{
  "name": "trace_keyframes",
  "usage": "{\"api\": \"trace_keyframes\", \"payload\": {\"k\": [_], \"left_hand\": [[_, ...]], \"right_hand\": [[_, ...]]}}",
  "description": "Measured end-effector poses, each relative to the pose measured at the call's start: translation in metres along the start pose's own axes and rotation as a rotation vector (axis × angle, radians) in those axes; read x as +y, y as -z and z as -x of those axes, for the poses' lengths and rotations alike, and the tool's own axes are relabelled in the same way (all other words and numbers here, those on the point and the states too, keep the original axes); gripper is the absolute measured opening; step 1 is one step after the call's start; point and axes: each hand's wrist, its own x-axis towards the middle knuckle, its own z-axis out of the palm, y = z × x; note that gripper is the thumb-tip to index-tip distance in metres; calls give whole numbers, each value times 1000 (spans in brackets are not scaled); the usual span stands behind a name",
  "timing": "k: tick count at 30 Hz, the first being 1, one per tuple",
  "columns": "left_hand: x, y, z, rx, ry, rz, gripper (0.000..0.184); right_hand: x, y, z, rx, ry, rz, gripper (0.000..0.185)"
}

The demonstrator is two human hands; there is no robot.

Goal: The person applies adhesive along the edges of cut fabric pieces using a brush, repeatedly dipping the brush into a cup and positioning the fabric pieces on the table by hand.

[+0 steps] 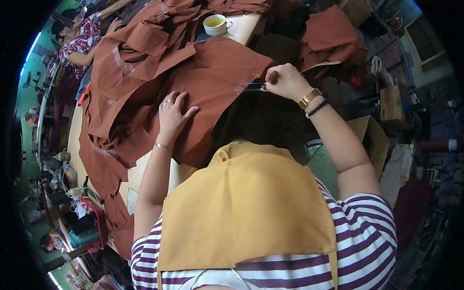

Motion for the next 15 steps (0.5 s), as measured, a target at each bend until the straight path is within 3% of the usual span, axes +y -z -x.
{"api": "trace_keyframes", "payload": {"k": [3, 7, 9, 10, 15], "left_hand": [[8, -21, 20, 149, 14, -145, 84], [11, -13, 22, 162, -1, -152, 85], [14, -2, 21, 137, 22, -83, 85], [13, 1, 23, 120, 33, -52, 85], [11, -12, 35, 153, 65, -63, 89]], "right_hand": [[-31, -16, 2, 149, 130, -173, 12], [-32, -44, 6, 92, 287, -216, 11], [-22, -22, 9, 1, 55, -68, 11], [-24, -16, 11, 16, 59, -46, 11], [-57, -60, 8, 79, 343, -219, 12]]}}
